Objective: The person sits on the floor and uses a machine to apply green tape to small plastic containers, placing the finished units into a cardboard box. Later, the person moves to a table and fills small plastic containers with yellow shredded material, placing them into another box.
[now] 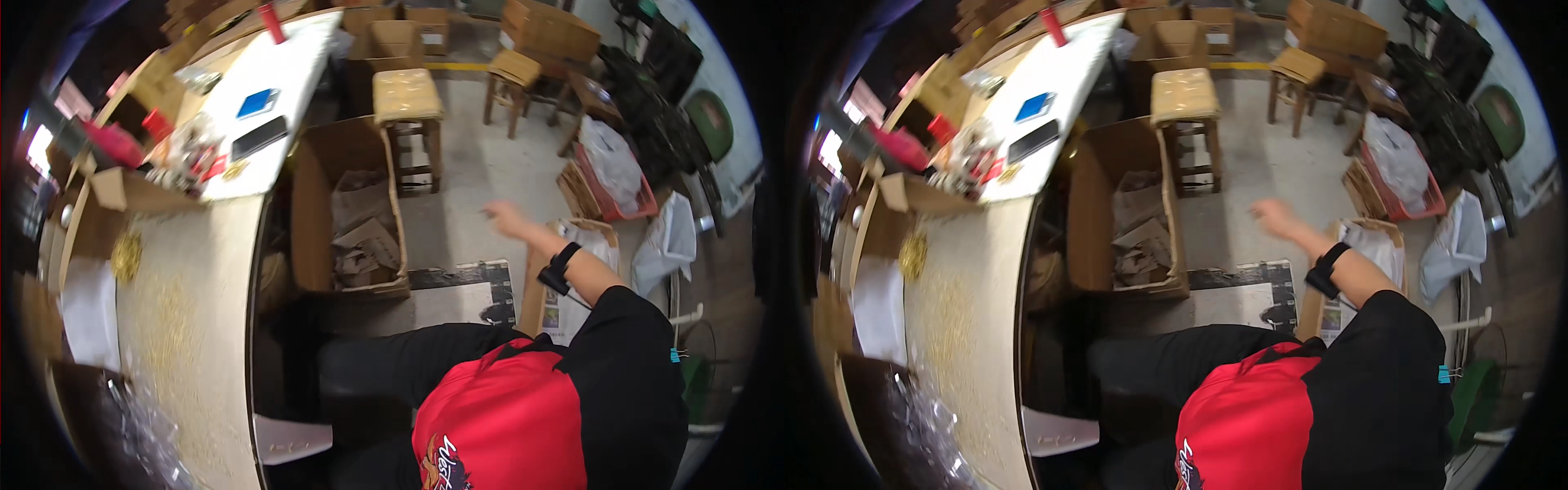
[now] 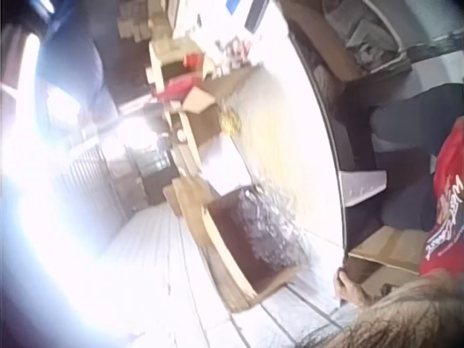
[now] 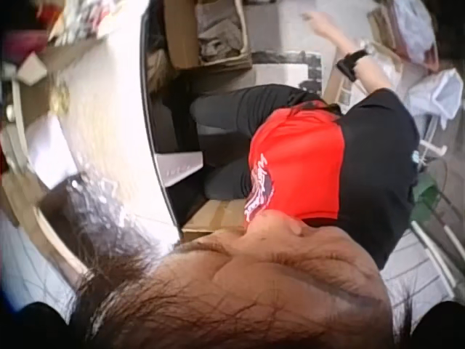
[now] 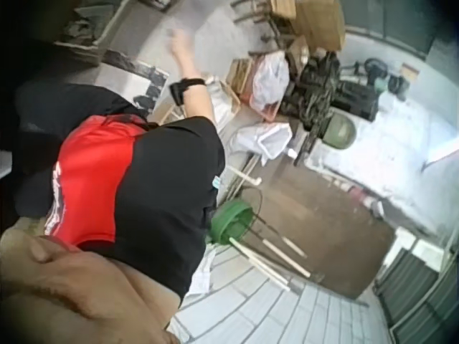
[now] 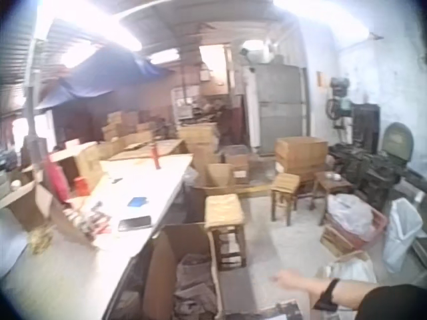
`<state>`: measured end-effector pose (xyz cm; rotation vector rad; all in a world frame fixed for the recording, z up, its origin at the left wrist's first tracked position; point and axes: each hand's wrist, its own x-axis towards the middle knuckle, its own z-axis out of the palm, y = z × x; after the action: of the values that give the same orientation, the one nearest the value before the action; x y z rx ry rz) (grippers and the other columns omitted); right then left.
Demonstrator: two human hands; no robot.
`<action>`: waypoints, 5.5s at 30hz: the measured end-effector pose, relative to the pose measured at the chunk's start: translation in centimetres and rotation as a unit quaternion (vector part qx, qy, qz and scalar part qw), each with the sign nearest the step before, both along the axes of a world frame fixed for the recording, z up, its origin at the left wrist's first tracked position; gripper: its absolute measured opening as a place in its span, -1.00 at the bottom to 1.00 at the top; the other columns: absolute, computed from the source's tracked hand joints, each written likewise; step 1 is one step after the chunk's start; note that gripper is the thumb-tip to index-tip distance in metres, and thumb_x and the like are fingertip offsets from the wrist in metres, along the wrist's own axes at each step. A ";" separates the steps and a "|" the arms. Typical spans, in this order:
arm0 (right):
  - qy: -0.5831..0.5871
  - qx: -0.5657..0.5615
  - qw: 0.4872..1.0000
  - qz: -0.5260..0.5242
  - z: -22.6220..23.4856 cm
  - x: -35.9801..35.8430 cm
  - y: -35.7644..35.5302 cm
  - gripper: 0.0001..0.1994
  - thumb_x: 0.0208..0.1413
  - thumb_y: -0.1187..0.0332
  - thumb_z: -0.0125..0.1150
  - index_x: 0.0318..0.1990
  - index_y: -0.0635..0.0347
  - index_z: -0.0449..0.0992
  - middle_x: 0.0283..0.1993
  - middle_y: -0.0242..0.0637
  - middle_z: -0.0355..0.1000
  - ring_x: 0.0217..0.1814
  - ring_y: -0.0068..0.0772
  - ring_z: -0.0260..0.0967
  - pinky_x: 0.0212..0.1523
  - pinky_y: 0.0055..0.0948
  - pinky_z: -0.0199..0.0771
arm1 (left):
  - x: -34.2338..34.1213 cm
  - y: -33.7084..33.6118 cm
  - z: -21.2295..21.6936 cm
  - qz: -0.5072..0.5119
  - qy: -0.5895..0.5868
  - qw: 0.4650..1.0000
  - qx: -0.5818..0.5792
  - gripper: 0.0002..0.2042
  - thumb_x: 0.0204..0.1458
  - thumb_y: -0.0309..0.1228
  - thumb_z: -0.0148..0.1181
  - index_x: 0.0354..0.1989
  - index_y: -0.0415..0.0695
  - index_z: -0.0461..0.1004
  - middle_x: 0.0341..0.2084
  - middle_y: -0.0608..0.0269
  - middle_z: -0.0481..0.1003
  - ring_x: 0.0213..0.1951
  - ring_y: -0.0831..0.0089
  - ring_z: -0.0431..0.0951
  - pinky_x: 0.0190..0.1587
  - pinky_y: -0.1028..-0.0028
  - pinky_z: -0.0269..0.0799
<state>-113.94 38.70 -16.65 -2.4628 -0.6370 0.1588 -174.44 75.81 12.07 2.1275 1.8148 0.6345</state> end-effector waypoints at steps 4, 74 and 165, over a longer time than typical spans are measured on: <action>0.026 -0.166 0.918 -0.359 -6.1 0.4 -22.9 -0.77 -0.19 0.49 0.08 -0.32 0.35 0.54 -0.28 0.10 0.47 -0.26 0.07 0.46 -0.21 -0.17 0.45 | 6.3 2.0 -0.9 -0.072 -0.162 0.977 -0.115 -0.78 0.11 -0.43 0.01 -0.15 -0.27 0.47 -0.30 0.03 0.52 -0.26 0.17 0.51 -0.08 0.27 0.40; -0.004 0.223 0.641 -0.734 -26.1 -4.1 -28.5 -0.78 -0.19 0.50 0.29 -0.30 0.35 0.55 -0.37 -0.25 0.50 -0.37 -0.42 0.42 -0.28 -0.50 0.39 | 29.7 -3.8 -12.7 -0.265 0.065 0.843 -0.463 -0.62 0.12 -0.30 0.07 0.03 -0.30 0.34 -0.16 0.07 0.47 -0.15 0.32 0.51 -0.11 0.43 0.43; -0.315 0.260 0.261 0.875 15.3 -83.0 44.7 -0.80 -0.13 0.47 0.09 -0.27 0.12 0.45 -0.24 -0.34 0.36 -0.02 -0.33 0.28 0.03 -0.30 0.18 | -20.4 -35.5 -10.4 0.469 0.103 0.853 -0.206 -0.72 -0.14 -0.58 -0.06 -0.20 -0.27 0.45 -0.43 -0.23 0.44 -0.37 -0.15 0.46 -0.30 0.04 0.37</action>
<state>-196.98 83.45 -1.37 0.0717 -2.7497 -0.2307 -194.81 40.28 1.72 0.9676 2.7740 0.1358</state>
